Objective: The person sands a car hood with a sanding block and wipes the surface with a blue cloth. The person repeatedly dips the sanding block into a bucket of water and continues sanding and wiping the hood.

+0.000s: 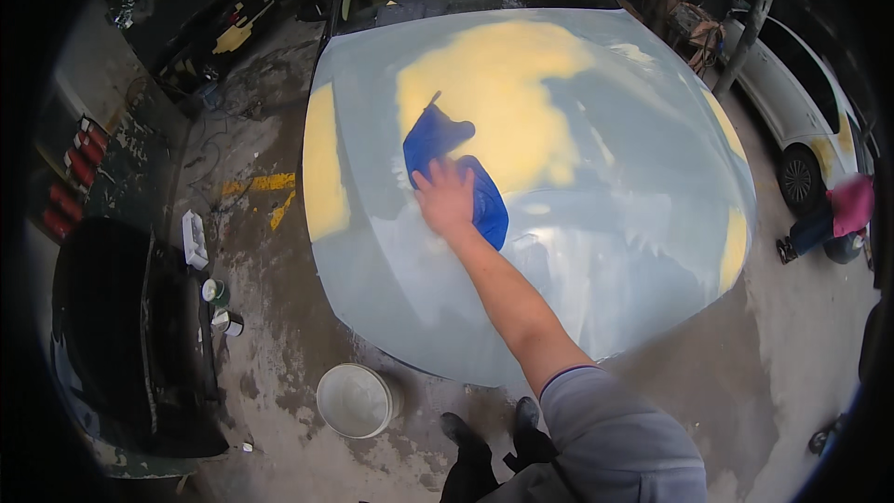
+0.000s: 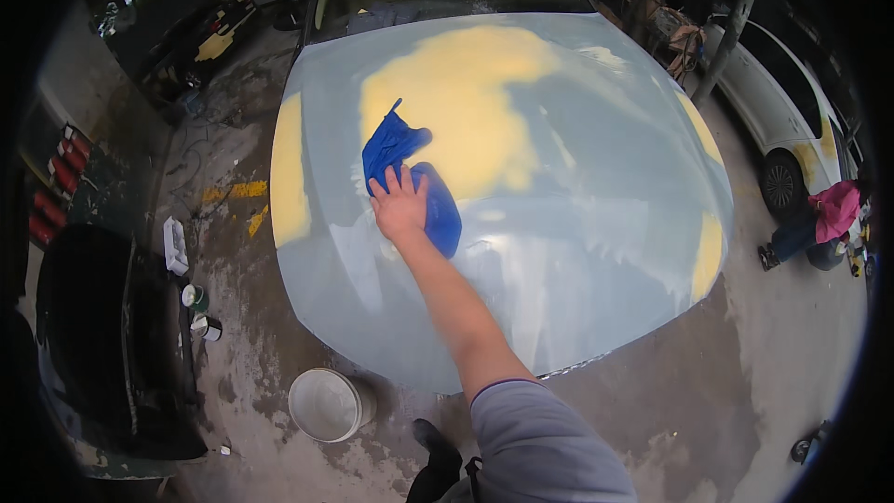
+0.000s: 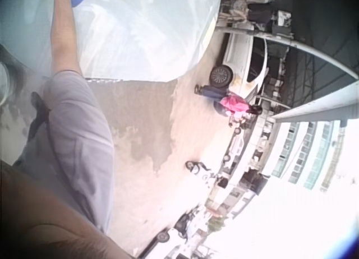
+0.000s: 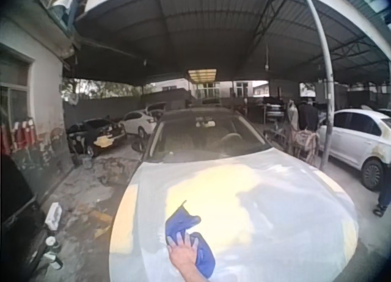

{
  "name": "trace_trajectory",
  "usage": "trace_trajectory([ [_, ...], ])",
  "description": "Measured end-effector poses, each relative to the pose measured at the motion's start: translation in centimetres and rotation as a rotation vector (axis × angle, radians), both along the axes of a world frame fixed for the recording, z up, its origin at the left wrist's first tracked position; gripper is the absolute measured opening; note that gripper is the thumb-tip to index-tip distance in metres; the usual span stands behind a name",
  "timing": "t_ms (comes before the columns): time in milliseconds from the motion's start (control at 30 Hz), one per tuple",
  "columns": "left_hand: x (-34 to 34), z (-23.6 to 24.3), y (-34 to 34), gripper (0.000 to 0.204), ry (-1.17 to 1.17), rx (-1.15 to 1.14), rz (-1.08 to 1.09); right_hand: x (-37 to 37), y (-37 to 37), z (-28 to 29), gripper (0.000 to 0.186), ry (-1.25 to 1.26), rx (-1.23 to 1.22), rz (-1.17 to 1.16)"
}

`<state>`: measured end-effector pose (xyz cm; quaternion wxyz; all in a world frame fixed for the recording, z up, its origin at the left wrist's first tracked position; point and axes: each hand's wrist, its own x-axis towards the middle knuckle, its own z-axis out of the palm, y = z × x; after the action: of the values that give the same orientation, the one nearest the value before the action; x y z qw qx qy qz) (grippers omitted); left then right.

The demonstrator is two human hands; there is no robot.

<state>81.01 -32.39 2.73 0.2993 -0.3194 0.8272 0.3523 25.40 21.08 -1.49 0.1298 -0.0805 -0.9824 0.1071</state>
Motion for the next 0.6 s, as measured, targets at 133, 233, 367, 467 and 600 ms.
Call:
trace_trajectory([
  [133, 1.5, 0.9, 0.7, 0.049, 0.007, -0.037, -0.001, 4.8, -4.9, -2.2, 0.051, 0.026, -0.005, 0.129],
  [233, -0.2, -0.2, 1.3, 0.05, -0.055, -0.166, -0.136, 9.7, -5.9, -2.8, 0.05, 0.045, -0.001, 0.207],
  [367, -2.8, -0.8, 3.7, 0.058, 0.118, -0.009, -0.098, 16.4, -1.0, -3.0, 0.044, 0.154, -0.078, 0.225],
  [467, -2.2, -6.3, -2.0, 0.04, 0.267, -0.134, -0.358, 19.2, 4.1, -0.9, 0.043, 0.189, -0.089, 0.15],
  [600, -2.0, -7.4, 0.6, 0.041, 0.299, -0.133, -0.32, 23.6, 15.2, 0.0, 0.044, 0.182, -0.045, -0.097],
])
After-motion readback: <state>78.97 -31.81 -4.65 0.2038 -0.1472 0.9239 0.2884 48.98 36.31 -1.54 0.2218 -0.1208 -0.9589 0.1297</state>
